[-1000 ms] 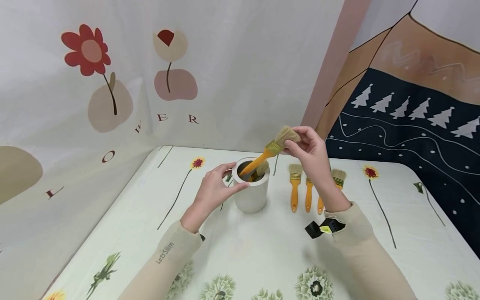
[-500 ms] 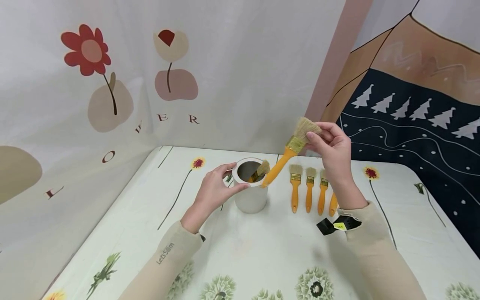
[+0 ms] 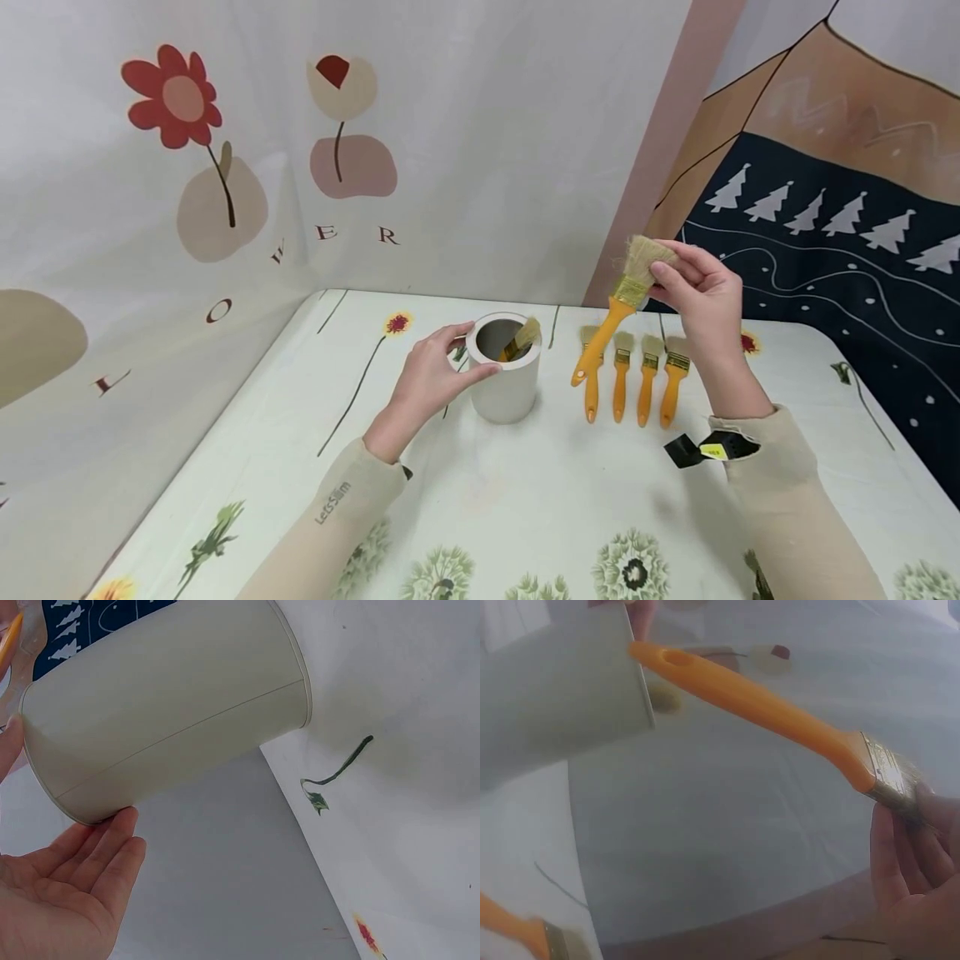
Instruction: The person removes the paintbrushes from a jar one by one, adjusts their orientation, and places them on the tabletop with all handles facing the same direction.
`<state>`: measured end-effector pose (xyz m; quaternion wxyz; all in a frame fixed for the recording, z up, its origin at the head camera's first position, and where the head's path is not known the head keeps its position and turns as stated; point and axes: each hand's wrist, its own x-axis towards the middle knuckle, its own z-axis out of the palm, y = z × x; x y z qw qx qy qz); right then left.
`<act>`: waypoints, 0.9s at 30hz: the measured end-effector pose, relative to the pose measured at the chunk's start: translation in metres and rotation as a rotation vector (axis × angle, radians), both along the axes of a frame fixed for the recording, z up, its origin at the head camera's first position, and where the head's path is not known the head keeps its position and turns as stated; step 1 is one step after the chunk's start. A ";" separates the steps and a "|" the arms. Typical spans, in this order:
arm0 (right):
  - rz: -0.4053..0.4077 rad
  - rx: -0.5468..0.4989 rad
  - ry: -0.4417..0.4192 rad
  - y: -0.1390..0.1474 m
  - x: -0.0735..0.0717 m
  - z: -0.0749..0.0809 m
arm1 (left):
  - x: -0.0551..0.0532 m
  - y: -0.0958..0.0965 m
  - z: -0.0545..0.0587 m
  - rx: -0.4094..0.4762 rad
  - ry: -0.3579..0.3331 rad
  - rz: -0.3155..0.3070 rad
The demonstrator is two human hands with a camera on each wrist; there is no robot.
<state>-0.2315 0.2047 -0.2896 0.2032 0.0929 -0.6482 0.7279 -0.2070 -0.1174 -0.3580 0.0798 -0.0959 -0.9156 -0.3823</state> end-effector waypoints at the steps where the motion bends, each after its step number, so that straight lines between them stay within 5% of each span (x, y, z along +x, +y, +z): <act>1: -0.003 -0.005 -0.002 0.003 0.000 0.000 | 0.000 0.000 0.000 0.001 0.000 -0.001; 14: -0.035 0.002 -0.063 0.042 0.005 -0.012 | -0.001 0.001 0.001 0.005 -0.003 -0.006; 27: -0.041 -0.010 -0.215 0.078 -0.004 -0.041 | 0.000 0.001 0.001 0.011 -0.014 -0.003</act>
